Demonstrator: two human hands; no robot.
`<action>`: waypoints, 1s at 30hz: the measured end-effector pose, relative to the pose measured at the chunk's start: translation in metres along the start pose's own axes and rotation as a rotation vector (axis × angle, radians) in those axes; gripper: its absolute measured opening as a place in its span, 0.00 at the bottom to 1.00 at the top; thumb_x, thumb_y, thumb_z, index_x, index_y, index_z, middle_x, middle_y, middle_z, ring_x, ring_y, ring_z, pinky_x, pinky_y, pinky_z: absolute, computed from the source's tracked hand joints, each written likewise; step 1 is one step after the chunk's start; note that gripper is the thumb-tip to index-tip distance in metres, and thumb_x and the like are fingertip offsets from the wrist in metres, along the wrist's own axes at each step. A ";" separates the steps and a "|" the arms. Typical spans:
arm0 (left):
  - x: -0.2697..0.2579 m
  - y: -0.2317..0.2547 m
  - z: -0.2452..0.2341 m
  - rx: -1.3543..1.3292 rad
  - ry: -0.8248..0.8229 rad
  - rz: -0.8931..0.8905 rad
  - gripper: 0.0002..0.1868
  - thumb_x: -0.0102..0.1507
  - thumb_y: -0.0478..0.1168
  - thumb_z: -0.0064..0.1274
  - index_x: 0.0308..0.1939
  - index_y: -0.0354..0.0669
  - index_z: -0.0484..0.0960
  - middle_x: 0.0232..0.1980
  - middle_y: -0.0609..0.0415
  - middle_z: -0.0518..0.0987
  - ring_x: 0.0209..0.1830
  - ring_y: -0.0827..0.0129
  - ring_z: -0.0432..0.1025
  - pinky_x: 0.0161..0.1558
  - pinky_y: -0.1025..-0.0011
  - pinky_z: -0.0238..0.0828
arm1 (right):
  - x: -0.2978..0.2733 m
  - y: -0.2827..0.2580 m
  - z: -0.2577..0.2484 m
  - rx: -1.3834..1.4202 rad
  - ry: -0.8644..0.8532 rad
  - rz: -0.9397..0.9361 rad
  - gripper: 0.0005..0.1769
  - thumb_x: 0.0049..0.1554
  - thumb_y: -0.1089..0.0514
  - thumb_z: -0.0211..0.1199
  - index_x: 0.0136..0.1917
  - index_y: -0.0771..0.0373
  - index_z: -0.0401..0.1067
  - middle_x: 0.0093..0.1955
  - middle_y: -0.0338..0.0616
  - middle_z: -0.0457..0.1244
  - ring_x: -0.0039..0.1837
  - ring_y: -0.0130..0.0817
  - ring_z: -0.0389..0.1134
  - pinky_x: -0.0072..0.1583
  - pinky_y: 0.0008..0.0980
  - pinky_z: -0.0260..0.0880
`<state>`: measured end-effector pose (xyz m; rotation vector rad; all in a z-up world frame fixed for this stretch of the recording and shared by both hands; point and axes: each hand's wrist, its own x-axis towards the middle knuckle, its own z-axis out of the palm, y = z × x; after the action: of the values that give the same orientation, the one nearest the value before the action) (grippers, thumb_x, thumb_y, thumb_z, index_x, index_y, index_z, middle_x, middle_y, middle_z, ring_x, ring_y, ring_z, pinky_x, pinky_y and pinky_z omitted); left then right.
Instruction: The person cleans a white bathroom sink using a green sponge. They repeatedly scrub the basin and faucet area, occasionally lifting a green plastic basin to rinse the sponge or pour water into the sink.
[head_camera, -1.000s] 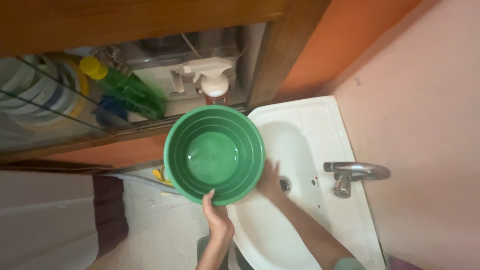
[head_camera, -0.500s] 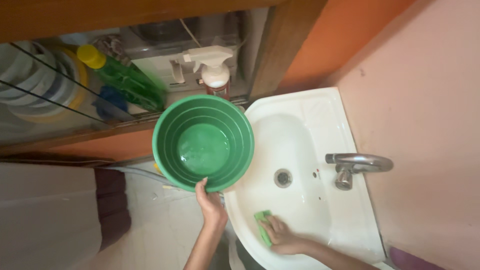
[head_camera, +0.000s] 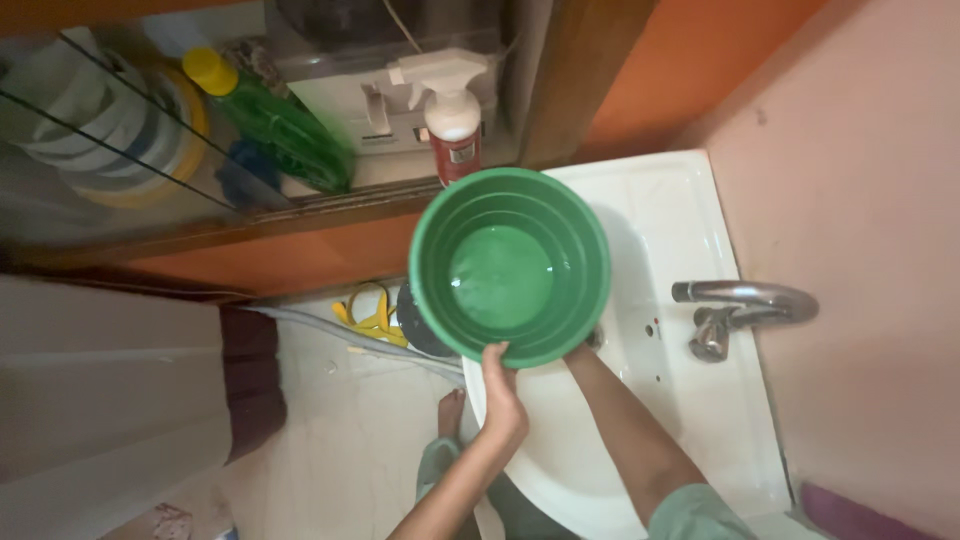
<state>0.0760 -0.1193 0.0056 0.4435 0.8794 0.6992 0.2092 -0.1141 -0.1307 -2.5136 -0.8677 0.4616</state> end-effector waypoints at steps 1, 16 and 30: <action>0.002 -0.009 -0.002 -0.008 -0.008 -0.032 0.27 0.66 0.54 0.48 0.60 0.36 0.70 0.63 0.50 0.69 0.66 0.62 0.63 0.71 0.60 0.53 | -0.020 0.001 0.002 0.027 -0.048 -0.088 0.49 0.54 0.40 0.62 0.78 0.66 0.48 0.77 0.64 0.44 0.77 0.62 0.44 0.72 0.61 0.43; 0.029 0.014 0.050 0.222 -0.188 0.028 0.25 0.69 0.52 0.41 0.63 0.40 0.69 0.64 0.51 0.66 0.68 0.63 0.61 0.71 0.59 0.54 | -0.069 0.063 -0.046 -0.380 -0.203 0.184 0.51 0.58 0.31 0.57 0.79 0.65 0.44 0.82 0.67 0.36 0.81 0.68 0.33 0.73 0.67 0.38; 0.026 0.009 -0.064 0.324 -0.111 0.165 0.19 0.72 0.41 0.38 0.64 0.39 0.70 0.66 0.49 0.67 0.67 0.63 0.61 0.69 0.65 0.54 | -0.199 0.039 -0.156 -0.243 -0.606 -0.514 0.32 0.61 0.51 0.58 0.74 0.63 0.55 0.77 0.70 0.41 0.77 0.70 0.43 0.73 0.62 0.43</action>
<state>0.0316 -0.0894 -0.0395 0.8439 0.8595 0.6769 0.1489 -0.3159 0.0145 -2.2323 -1.8295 1.0041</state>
